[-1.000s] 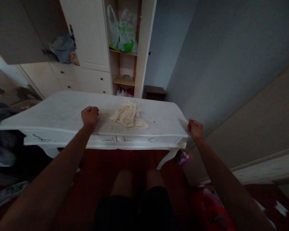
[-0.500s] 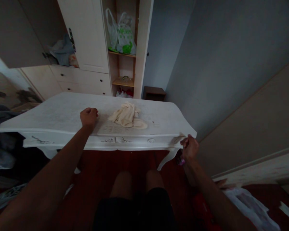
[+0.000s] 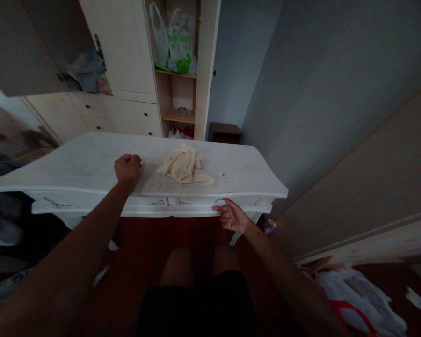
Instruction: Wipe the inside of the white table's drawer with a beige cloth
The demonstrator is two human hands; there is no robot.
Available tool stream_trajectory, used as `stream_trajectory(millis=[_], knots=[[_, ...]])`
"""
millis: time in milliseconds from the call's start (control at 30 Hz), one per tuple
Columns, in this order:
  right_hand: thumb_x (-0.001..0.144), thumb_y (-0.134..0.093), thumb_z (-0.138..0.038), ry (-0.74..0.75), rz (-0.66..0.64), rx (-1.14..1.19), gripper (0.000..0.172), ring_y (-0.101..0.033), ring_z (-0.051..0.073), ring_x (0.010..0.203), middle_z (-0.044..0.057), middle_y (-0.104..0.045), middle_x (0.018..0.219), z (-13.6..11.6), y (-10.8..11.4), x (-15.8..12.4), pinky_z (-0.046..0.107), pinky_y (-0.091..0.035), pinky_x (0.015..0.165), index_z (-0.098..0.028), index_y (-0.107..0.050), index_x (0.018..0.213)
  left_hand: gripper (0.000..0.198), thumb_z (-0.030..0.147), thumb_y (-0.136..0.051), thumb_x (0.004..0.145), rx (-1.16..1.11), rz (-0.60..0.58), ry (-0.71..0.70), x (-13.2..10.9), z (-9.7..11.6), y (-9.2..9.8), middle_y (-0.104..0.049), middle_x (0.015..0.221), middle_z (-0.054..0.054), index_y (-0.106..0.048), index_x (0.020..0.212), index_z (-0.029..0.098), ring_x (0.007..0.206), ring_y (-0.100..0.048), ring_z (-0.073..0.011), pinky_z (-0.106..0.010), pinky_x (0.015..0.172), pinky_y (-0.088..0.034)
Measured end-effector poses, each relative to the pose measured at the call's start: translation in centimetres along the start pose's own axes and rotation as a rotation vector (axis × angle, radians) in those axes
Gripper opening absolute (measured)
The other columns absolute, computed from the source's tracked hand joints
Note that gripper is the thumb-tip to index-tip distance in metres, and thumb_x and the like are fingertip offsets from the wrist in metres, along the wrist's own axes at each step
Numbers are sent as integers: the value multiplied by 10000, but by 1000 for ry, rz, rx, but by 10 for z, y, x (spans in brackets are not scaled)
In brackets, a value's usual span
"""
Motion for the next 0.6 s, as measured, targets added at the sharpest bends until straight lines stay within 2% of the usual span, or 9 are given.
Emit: stream_trajectory(millis=[100, 200, 300, 467, 600], knots=[[917, -550, -405, 14, -32, 116, 309, -267, 57, 332, -108, -402, 420, -2, 5, 13, 186, -221, 374, -112, -635, 970, 103, 204, -548, 696, -2, 14, 7, 1, -1, -1, -513, 508, 39, -604, 618, 166, 508, -461, -113, -251, 507, -352], [887, -571, -354, 20, -54, 183, 225, -245, 51, 320, -117, -361, 389, -1, 7, 19, 174, -216, 352, -140, -623, 840, 124, 221, -536, 701, 21, 26, 14, 2, -1, -2, -516, 510, 30, -597, 598, 187, 513, -466, -130, -271, 514, -356], [859, -581, -349, 3, -55, 172, 216, -251, 49, 317, -115, -355, 379, -1, 6, 21, 168, -225, 345, -162, -593, 751, 122, 215, -538, 690, 36, 38, -1, 3, -1, -3, -516, 503, 26, -594, 584, 194, 520, -483, -139, -276, 520, -363], [850, -555, -358, 8, -7, 111, 241, -233, 50, 301, -123, -330, 347, 0, 3, 17, 169, -213, 331, -137, -633, 793, 101, 199, -548, 677, 19, 50, -10, 2, 0, -3, -520, 492, 32, -605, 597, 176, 507, -482, -125, -259, 510, -366], [842, -550, -360, 42, -10, 83, 272, -218, 44, 299, -126, -302, 328, 13, 5, 7, 167, -206, 333, -117, -655, 779, 92, 189, -545, 680, 28, 35, 6, 1, 2, -1, -523, 500, 44, -610, 620, 165, 516, -492, -115, -242, 512, -371]])
Point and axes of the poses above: each hand's wrist, its own x-axis towards the middle knuckle, its own y-axis out of the back of the hand, z = x × y, the point moved 2 cm from there along x, towards the middle knuckle
